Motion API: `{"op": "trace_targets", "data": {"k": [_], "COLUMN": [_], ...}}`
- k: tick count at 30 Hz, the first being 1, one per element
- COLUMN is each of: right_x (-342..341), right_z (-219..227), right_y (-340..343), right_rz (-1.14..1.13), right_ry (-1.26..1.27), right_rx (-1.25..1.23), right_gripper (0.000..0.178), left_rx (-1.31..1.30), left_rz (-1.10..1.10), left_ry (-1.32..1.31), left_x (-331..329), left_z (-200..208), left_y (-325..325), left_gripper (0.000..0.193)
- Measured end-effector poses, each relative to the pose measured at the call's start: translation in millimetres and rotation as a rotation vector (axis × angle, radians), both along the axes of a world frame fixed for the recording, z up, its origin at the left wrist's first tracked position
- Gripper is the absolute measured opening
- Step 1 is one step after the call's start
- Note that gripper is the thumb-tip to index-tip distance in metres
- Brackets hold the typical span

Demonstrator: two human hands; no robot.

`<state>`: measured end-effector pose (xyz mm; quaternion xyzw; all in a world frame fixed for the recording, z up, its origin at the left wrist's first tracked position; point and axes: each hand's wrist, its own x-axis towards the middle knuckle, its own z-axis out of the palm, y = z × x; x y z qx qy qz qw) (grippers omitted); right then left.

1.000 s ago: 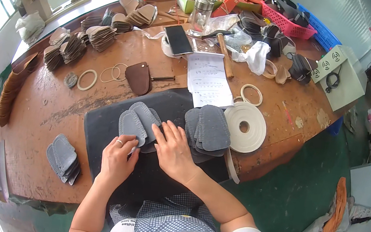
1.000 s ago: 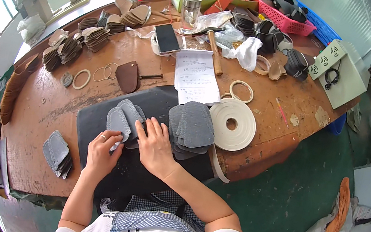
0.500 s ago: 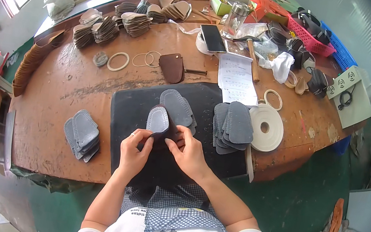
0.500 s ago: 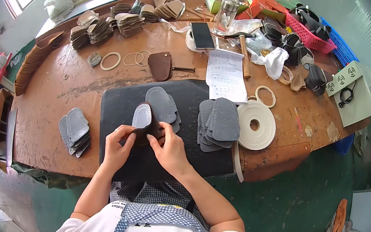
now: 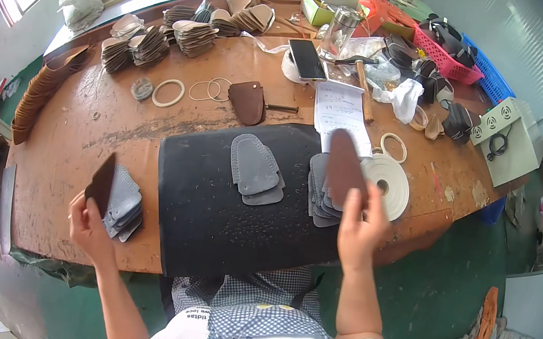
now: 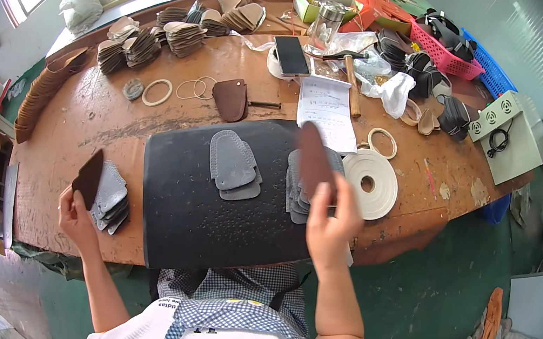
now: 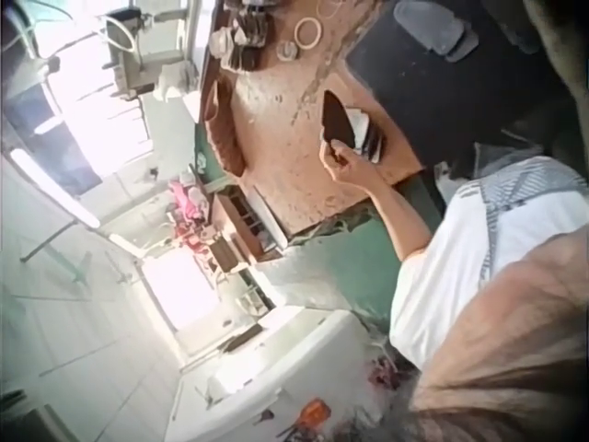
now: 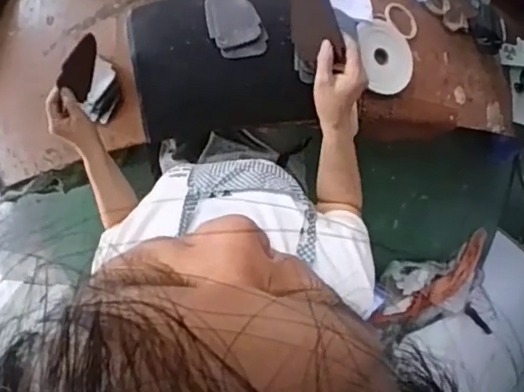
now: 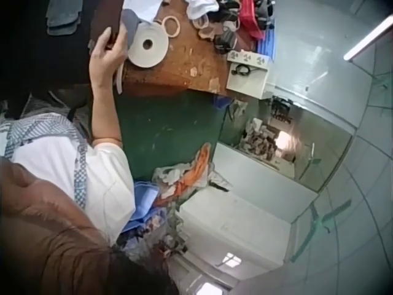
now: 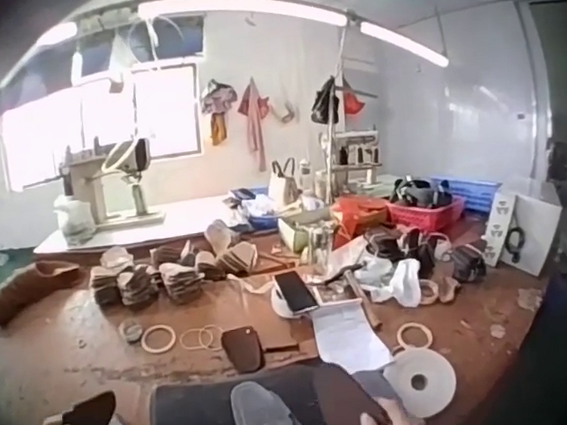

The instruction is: Aligning and joining leather shoe upper components using double-sided tape on a workbench.

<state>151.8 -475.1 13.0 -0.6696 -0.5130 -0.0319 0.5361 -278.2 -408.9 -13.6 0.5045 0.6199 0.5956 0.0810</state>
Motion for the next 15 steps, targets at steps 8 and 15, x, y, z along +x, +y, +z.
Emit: {"op": "trace_targets", "data": {"k": [8, 15], "right_x": [3, 30], "right_z": [-47, -30], "right_y": [-11, 11], "right_rz": [-0.083, -0.003], "right_ry": [-0.701, -0.493], "right_rx": [-0.392, -0.311], "right_gripper": [0.051, 0.037], "left_rx": [-0.246, -0.274], "left_rz": [-0.010, -0.124], "left_ry": [0.741, 0.729], "left_x": [14, 63], "left_z": [-29, -1], "left_y": [-13, 19], "left_gripper": [0.012, 0.017]}}
